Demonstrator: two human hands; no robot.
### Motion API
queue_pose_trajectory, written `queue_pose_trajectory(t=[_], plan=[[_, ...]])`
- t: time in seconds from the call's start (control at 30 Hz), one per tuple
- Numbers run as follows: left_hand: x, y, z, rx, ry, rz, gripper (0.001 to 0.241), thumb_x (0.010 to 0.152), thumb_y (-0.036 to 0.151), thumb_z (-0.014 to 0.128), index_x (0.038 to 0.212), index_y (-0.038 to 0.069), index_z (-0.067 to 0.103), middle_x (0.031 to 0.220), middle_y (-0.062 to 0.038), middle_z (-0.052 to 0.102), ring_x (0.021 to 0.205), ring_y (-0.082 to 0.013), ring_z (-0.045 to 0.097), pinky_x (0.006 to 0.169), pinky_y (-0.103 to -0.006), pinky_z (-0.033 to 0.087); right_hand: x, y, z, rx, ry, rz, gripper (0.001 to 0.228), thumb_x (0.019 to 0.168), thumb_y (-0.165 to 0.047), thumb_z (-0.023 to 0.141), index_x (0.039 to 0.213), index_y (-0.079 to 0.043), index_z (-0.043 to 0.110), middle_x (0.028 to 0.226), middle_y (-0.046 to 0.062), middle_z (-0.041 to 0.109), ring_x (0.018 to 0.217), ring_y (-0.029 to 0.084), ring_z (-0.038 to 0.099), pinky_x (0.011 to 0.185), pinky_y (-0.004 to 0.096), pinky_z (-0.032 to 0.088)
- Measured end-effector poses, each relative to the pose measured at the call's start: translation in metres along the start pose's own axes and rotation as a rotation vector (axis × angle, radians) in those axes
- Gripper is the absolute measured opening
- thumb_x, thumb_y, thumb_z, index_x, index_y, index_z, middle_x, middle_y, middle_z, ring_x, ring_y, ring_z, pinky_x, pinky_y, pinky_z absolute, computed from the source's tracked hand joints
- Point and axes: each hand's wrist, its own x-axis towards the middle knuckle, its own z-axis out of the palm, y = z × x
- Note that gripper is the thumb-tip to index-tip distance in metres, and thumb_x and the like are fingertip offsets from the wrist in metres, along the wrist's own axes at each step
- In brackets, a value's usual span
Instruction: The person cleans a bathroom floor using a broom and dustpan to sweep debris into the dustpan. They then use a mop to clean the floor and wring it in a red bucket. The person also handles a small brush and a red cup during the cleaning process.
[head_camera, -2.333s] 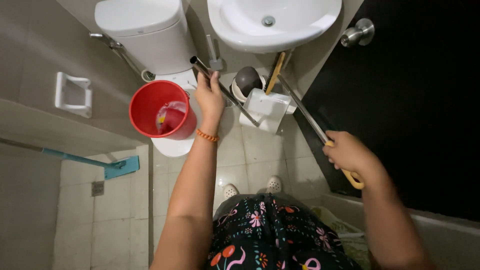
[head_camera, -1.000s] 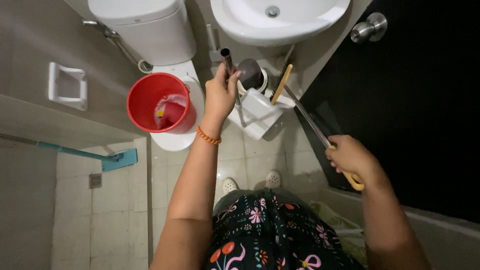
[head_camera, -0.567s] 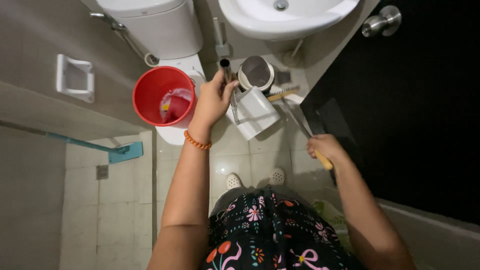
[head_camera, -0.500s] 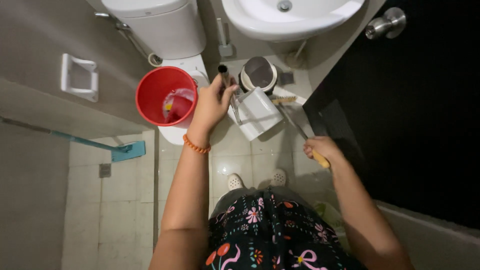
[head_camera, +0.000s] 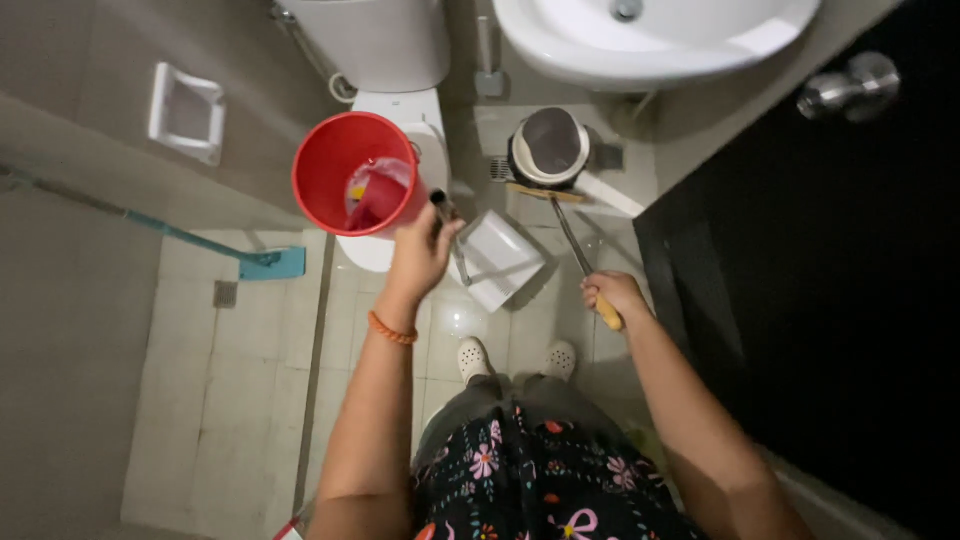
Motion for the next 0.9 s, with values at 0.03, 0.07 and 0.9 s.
queue_pose_trajectory(t=[0.03, 0.07, 0.9], plan=[[-0.005, -0.006, 0.005, 0.007, 0.013, -0.008, 0.016, 0.098, 0.01, 0.07, 0.101, -0.001, 0.06, 0.084, -0.018, 0.07, 0.072, -0.0297, 0.069, 0.067, -0.0364, 0.054, 0.002, -0.004, 0.004, -0.01, -0.011, 0.006, 0.007, 0.091, 0.003, 0.058, 0.088, 0.01, 0.06, 0.075, 0.01, 0.06, 0.057, 0.013, 0.053, 0.047, 0.028, 0.044], [-0.009, -0.013, 0.01, 0.004, 0.011, -0.068, 0.015, 0.097, 0.011, 0.068, 0.103, 0.0, 0.06, 0.084, -0.018, 0.07, 0.073, -0.0291, 0.07, 0.067, -0.0363, 0.054, 0.005, -0.008, 0.008, 0.008, 0.006, 0.013, 0.009, 0.092, 0.002, 0.057, 0.089, 0.01, 0.06, 0.075, 0.01, 0.06, 0.057, 0.013, 0.053, 0.047, 0.027, 0.044], [-0.066, -0.096, 0.051, -0.119, 0.166, -0.6, 0.015, 0.094, 0.005, 0.069, 0.109, 0.006, 0.069, 0.089, -0.007, 0.075, 0.074, -0.0118, 0.067, 0.071, -0.0288, 0.056, 0.171, -0.127, -0.017, -0.121, -0.113, 0.286, 0.011, 0.099, -0.007, 0.056, 0.093, 0.002, 0.053, 0.074, 0.003, 0.055, 0.052, 0.007, 0.05, 0.042, 0.02, 0.039]])
